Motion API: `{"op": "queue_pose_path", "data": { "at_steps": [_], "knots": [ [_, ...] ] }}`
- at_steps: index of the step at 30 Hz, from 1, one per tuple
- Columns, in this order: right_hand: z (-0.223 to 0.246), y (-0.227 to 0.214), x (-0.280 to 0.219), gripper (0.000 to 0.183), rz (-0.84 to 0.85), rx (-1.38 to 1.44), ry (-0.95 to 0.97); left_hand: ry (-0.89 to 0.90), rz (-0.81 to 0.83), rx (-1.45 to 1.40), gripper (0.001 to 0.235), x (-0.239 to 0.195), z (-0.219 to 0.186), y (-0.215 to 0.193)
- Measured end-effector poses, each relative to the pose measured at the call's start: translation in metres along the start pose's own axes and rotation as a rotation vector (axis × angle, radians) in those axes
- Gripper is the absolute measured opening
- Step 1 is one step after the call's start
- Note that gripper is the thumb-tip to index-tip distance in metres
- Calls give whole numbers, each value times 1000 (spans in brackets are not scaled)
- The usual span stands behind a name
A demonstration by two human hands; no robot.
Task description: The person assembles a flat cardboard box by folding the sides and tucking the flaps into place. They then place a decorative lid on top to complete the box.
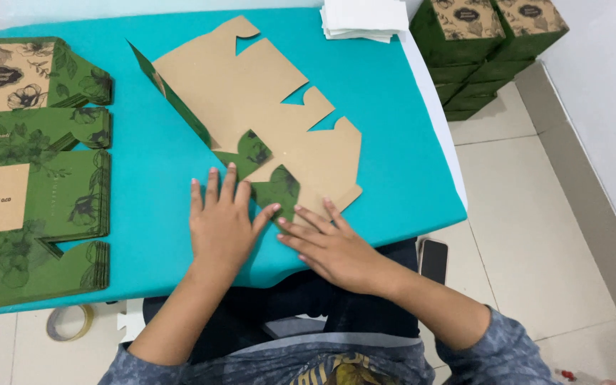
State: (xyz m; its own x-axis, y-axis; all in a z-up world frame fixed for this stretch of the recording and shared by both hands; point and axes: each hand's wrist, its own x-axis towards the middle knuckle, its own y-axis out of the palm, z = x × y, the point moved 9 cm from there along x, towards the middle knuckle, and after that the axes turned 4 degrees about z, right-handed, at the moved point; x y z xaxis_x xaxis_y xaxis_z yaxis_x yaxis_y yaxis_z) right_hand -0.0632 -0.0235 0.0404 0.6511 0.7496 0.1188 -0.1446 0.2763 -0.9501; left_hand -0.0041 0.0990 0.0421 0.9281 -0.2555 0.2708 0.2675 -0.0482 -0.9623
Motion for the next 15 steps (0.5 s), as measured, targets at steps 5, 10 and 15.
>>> {"op": "queue_pose_path", "data": {
  "at_steps": [5, 10, 15],
  "knots": [
    [29, 30, 39, 39, -56, 7, -153, -124, 136, -158, 58, -4, 45, 14],
    [21, 20, 60, 35, -61, 2, -185, -108, 250, -230, 55, 8, 73, 26],
    [0, 18, 55, 36, -27, -152, -92, -106, 288, -324, 57, 10, 76, 36]
  ]
}}
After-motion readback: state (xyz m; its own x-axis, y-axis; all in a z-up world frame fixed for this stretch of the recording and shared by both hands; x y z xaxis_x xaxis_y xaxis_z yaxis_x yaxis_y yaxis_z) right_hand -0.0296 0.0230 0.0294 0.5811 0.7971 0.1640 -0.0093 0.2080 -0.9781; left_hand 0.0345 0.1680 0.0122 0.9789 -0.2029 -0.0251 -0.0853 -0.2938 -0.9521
